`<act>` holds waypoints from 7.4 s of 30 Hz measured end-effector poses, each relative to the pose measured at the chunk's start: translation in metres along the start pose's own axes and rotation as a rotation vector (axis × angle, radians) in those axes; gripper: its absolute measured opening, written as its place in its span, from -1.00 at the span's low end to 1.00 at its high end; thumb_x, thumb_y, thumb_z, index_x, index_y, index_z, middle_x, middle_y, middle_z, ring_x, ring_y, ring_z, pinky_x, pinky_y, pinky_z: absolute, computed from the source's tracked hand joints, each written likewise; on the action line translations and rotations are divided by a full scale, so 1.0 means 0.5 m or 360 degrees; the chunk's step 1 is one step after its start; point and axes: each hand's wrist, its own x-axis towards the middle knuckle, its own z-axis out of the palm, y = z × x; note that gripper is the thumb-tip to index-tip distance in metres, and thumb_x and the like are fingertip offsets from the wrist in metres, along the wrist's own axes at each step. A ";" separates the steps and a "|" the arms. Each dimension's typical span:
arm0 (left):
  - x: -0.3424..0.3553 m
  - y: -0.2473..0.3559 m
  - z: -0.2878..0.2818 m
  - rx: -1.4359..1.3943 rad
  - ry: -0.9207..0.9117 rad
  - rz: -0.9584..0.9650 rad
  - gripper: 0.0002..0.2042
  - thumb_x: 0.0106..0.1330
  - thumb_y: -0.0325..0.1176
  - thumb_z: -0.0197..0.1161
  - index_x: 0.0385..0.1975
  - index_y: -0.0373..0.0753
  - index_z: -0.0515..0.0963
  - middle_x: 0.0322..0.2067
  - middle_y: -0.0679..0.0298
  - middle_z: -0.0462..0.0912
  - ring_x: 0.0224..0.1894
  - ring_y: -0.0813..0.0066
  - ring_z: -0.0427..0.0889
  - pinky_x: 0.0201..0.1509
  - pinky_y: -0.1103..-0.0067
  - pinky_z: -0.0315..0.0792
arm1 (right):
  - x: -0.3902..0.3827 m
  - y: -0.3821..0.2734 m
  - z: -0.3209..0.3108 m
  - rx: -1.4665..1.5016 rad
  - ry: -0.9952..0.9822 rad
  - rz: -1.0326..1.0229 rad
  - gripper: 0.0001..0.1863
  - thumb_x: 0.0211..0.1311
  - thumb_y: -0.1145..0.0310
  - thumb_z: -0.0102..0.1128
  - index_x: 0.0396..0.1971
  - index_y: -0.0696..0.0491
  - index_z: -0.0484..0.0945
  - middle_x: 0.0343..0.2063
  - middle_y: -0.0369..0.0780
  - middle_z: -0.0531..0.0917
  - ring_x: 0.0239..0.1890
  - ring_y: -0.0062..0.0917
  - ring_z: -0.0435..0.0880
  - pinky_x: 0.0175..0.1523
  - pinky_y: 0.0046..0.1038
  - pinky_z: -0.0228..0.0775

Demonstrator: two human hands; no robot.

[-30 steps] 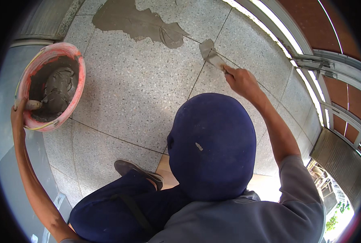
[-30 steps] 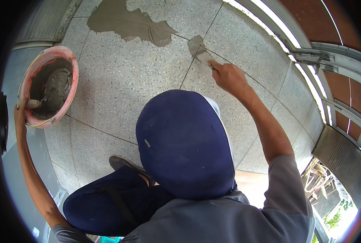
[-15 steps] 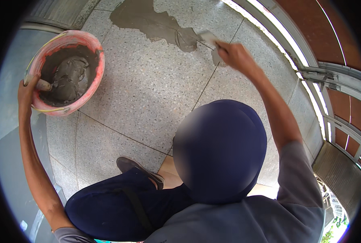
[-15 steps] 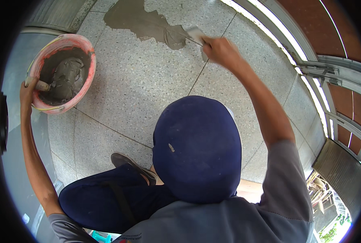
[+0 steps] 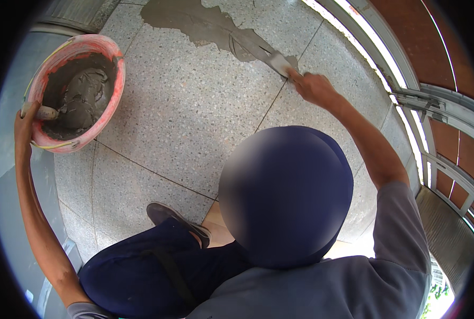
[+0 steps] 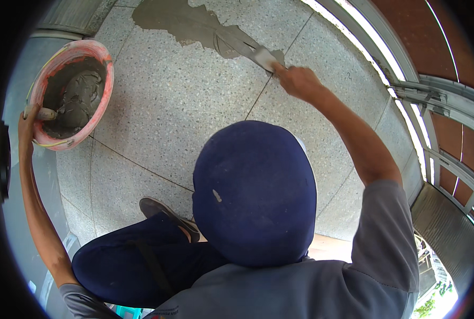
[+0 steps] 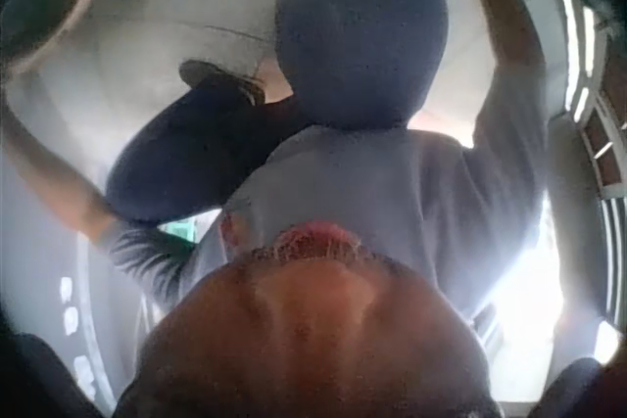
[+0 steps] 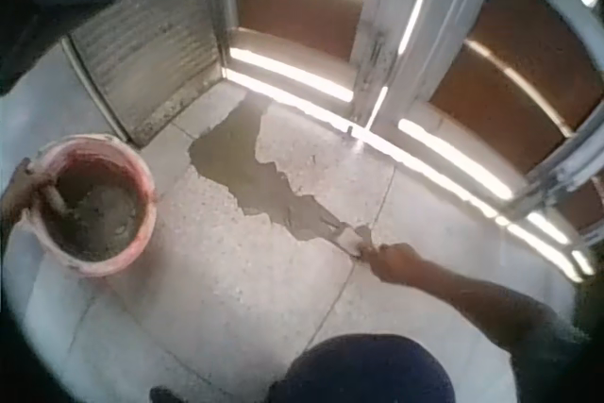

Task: Patching and smoothing cement on a tiled floor using a trowel.

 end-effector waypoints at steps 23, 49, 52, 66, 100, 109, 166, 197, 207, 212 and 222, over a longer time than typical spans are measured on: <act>-0.006 -0.008 -0.005 -0.0065 -0.0094 0.0009 -0.42 0.28 0.01 0.32 0.01 -0.46 0.56 -0.16 0.12 0.68 -0.17 0.39 0.66 0.00 0.49 0.47 | 0.126 0.057 -0.068 -0.0102 -0.0085 -0.0387 -0.52 0.44 0.19 0.05 0.34 -0.25 0.41 -0.47 -0.14 0.63 -0.44 -0.27 0.67 -0.26 -0.20 0.53; -0.072 0.084 0.029 0.0223 0.0139 0.0023 -0.22 0.10 0.19 0.41 0.04 -0.46 0.47 -0.10 0.03 0.62 -0.09 0.27 0.63 0.06 0.46 0.45 | 0.118 0.102 -0.131 -0.0269 -0.0066 -0.0400 -0.57 0.49 0.14 0.00 0.32 -0.36 0.42 -0.39 -0.17 0.63 -0.40 -0.36 0.68 -0.28 -0.27 0.55; -0.061 0.079 0.040 0.0221 0.0164 0.0046 -0.22 0.10 0.19 0.41 0.05 -0.46 0.47 -0.10 0.03 0.62 -0.10 0.28 0.63 0.05 0.47 0.45 | 0.034 0.041 -0.112 -0.0084 -0.0010 0.0094 -0.56 0.50 0.16 -0.06 0.33 -0.29 0.41 -0.37 -0.13 0.65 -0.39 -0.34 0.70 -0.30 -0.25 0.57; -0.015 -0.003 0.003 0.0052 0.0122 0.0067 -0.29 0.19 0.12 0.35 0.07 -0.47 0.48 -0.12 0.06 0.64 -0.14 0.33 0.65 -0.02 0.46 0.48 | -0.038 -0.232 -0.004 0.0510 0.0221 0.0674 -0.55 0.31 0.33 0.00 0.18 0.10 0.37 -0.38 0.12 0.68 -0.37 0.03 0.72 -0.30 0.00 0.56; -0.053 0.036 0.023 0.0096 0.0091 0.0015 -0.21 0.13 0.19 0.35 0.10 -0.48 0.43 -0.05 -0.03 0.60 -0.03 0.21 0.63 0.11 0.42 0.44 | 0.043 0.113 -0.112 -0.0013 -0.0122 -0.0126 -0.52 0.49 0.10 -0.02 0.37 -0.35 0.35 -0.28 -0.29 0.65 -0.30 -0.51 0.67 -0.12 -0.40 0.59; -0.070 0.065 0.025 0.0201 0.0059 -0.0011 -0.17 0.13 0.24 0.35 0.11 -0.48 0.42 -0.02 -0.03 0.59 0.00 0.20 0.62 0.14 0.41 0.42 | 0.085 0.134 -0.042 -0.0181 -0.0159 -0.0391 -0.42 0.48 0.17 -0.02 0.39 -0.68 0.16 -0.20 -0.27 0.59 -0.11 -0.41 0.61 0.08 -0.31 0.53; -0.049 0.123 0.050 0.0334 0.0093 0.0339 -0.22 0.13 0.14 0.39 0.10 -0.50 0.44 -0.11 0.01 0.63 -0.10 0.28 0.64 0.04 0.47 0.46 | -0.059 -0.181 0.049 0.0416 0.0646 0.0708 -0.75 0.34 0.27 0.05 -0.09 0.05 0.56 -0.61 0.06 0.64 -0.50 0.02 0.68 -0.39 0.02 0.51; -0.181 0.314 0.143 0.0627 0.0278 0.0500 -0.42 -0.08 -0.13 0.43 -0.13 -0.42 0.46 -0.19 -0.20 0.63 -0.10 -0.10 0.65 0.00 0.26 0.51 | 0.448 -0.698 -0.294 0.0411 0.0279 -0.0626 -0.68 0.31 0.27 -0.03 -0.13 0.01 0.68 -0.21 -0.05 0.74 -0.11 -0.13 0.73 -0.03 -0.14 0.57; -0.190 0.320 0.143 0.0692 0.0311 0.0618 -0.42 -0.06 -0.13 0.46 -0.17 -0.44 0.42 -0.23 -0.24 0.62 -0.10 -0.09 0.66 -0.04 0.27 0.51 | 0.459 -0.735 -0.199 0.0662 0.0091 -0.0862 -0.65 0.33 0.25 0.01 -0.06 0.06 0.69 -0.32 -0.07 0.75 -0.34 -0.21 0.76 -0.17 -0.21 0.61; -0.171 0.296 0.118 0.0615 0.0140 0.0504 -0.36 -0.01 -0.02 0.45 -0.06 -0.43 0.48 -0.17 -0.14 0.67 -0.07 0.06 0.68 0.03 0.30 0.50 | 0.334 -0.600 -0.271 0.2696 -0.0692 -0.0338 -0.57 0.40 0.27 0.13 0.15 0.21 0.50 -0.57 -0.28 0.55 -0.67 -0.76 0.43 -0.68 -0.68 0.24; -0.100 0.211 0.087 0.0612 0.0190 0.0675 -0.29 0.02 0.03 0.46 0.06 -0.40 0.47 -0.11 -0.08 0.67 -0.06 0.14 0.67 0.06 0.33 0.49 | 0.090 -0.364 -0.237 0.3019 -0.0266 0.0037 -0.42 0.37 0.26 0.17 0.30 0.24 0.36 -0.53 -0.23 0.56 -0.67 -0.67 0.45 -0.68 -0.61 0.22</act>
